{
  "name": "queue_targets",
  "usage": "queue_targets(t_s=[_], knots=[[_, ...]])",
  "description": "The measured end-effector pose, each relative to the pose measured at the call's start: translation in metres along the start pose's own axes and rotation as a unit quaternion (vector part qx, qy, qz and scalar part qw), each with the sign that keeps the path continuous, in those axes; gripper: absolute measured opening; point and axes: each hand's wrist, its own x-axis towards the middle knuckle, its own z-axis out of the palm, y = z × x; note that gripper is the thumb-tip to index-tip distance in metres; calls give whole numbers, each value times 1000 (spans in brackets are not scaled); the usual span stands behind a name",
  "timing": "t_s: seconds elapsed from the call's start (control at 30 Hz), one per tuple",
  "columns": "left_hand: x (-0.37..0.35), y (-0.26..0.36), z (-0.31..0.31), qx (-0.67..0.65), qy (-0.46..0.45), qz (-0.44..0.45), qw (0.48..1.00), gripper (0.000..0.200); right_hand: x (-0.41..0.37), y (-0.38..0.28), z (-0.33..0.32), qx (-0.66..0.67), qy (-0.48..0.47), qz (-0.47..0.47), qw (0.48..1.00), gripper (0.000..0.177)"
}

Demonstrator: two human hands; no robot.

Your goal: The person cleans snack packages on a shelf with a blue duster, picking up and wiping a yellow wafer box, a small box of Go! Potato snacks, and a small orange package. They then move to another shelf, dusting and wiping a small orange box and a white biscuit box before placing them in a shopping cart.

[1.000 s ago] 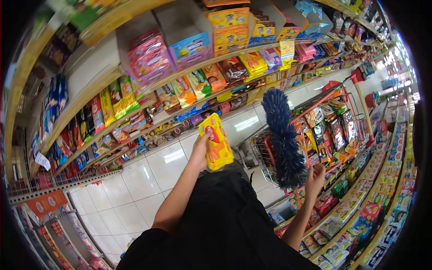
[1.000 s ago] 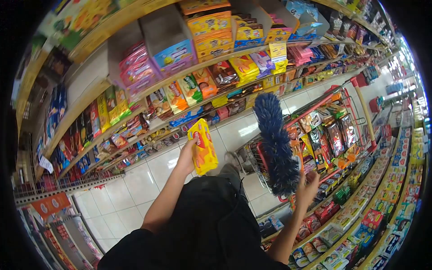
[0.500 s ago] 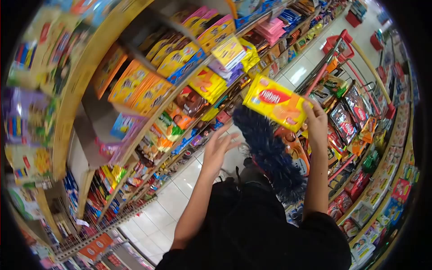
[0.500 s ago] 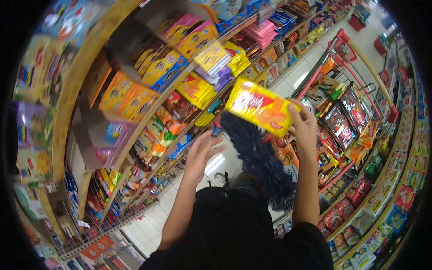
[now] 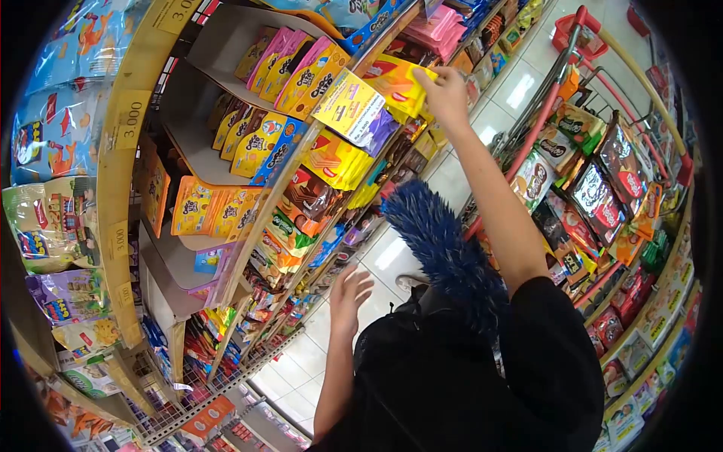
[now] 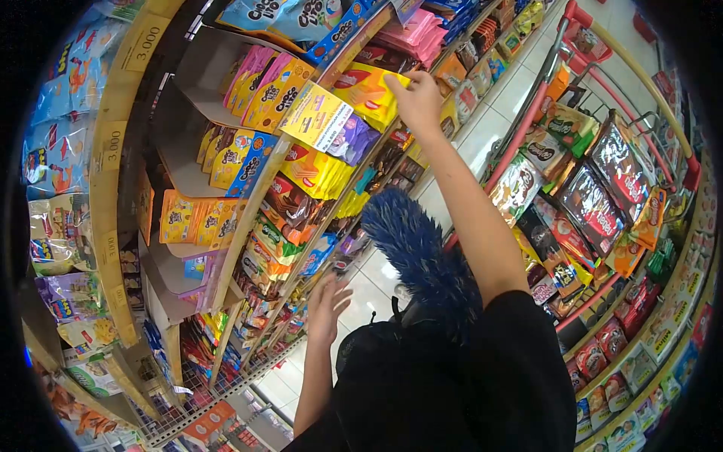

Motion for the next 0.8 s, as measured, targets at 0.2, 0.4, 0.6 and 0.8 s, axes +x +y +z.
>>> queue_targets(t_s=[0.2,0.4,0.6,0.8], knots=[[61,105,102,396,-90,500,765,40,13,34,41,-174,54,-138,974,42],[133,144,157,564,-17,590,577,63,-75,2,-36,-22,-18,-96,995,31],[121,119,157,569,-33,594,568,58,-203,-17,-168,-49,-67,26,996,16],[20,18,78,413,-90,524,739,46,-279,-18,-276,-330,-4,66,942,28]])
